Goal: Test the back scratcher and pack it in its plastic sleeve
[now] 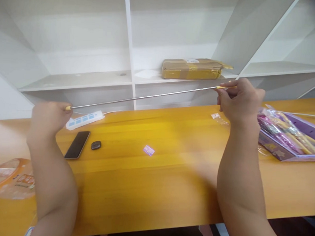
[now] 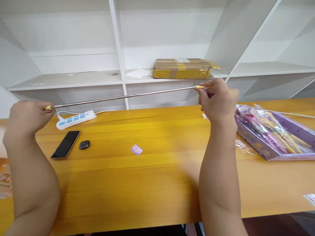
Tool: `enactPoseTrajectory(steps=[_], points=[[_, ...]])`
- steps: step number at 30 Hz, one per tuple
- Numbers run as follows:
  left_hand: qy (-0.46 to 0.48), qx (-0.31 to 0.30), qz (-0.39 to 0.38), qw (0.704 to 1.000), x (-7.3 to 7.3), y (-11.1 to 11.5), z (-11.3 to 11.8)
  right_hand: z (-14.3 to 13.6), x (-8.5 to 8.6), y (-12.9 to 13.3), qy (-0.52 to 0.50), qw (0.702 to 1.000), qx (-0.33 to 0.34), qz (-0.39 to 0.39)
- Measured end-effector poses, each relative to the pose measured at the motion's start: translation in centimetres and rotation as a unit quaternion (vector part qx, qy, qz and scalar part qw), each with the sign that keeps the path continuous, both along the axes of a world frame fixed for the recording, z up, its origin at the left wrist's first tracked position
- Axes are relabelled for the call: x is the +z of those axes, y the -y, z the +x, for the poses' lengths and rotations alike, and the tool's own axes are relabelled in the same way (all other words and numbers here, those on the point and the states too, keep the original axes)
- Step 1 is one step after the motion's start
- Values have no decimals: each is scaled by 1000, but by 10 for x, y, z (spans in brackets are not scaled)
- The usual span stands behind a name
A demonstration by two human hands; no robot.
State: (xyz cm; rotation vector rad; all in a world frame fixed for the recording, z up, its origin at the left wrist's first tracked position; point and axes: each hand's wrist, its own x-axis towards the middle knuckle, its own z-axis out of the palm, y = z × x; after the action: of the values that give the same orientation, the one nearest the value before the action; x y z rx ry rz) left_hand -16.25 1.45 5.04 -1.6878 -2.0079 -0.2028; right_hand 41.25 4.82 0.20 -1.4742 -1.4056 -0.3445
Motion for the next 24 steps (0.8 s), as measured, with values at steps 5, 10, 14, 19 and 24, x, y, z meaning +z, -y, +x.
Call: enactPoseTrajectory(steps=[5, 10, 14, 19, 24], points=[[-21, 8, -21, 1000, 1, -3, 16, -14, -1, -3, 29, 999, 38, -5], [-50, 21, -48, 997, 2, -4, 36, -33, -6, -8, 26, 997, 78, -7], [-53, -21, -55, 997, -4, -6, 72, -68, -19, -13, 57, 992, 110, 25], [-4, -62, -116, 991, -26, -7, 135, -135, -40, -6, 134, 981, 134, 44], [42, -121, -139, 982, -51, -6, 168, -174, -52, 7, 236, 960, 134, 62]])
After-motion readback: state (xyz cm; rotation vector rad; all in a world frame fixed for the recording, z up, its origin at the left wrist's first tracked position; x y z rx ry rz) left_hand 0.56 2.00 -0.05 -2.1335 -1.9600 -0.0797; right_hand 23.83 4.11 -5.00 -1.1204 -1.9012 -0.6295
